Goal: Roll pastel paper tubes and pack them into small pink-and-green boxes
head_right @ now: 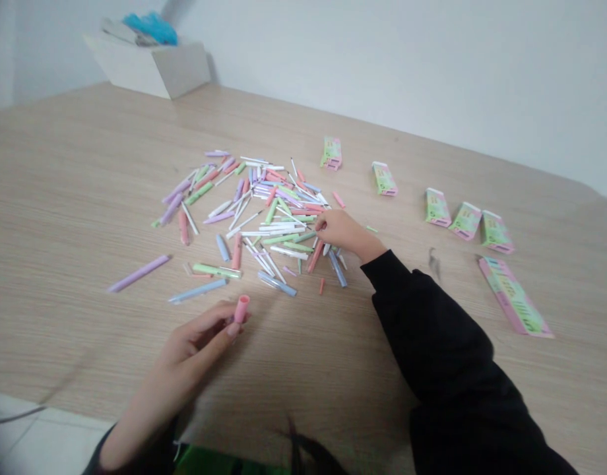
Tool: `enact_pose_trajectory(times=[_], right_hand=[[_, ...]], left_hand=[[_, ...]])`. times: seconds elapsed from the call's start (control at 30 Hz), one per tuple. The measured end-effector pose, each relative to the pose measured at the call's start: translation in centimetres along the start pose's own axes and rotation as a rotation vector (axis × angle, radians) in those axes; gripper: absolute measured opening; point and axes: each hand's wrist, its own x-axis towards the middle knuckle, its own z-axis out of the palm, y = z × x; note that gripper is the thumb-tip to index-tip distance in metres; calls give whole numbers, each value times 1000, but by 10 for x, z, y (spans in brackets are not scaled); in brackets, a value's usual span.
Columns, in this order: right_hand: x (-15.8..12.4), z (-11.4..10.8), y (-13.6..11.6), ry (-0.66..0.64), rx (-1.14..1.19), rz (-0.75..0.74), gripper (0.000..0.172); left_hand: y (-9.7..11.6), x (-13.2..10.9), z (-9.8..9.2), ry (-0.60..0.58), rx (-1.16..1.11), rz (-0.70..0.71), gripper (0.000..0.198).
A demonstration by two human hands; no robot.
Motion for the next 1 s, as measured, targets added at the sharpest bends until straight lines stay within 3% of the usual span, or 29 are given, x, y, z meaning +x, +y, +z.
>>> enact_pose_trajectory(times=[0.3,0.67,1.0], right_hand=[[-10,15,29,18,1,-166,26],[-3,32,40,70,-157,-420,20],[-11,42,42,121,-195,-479,20]], left_hand=[[0,3,-1,31,6,-32,22],[-1,6,1,74,-29,-104,25],[-1,7,4,116,-18,-143,32]])
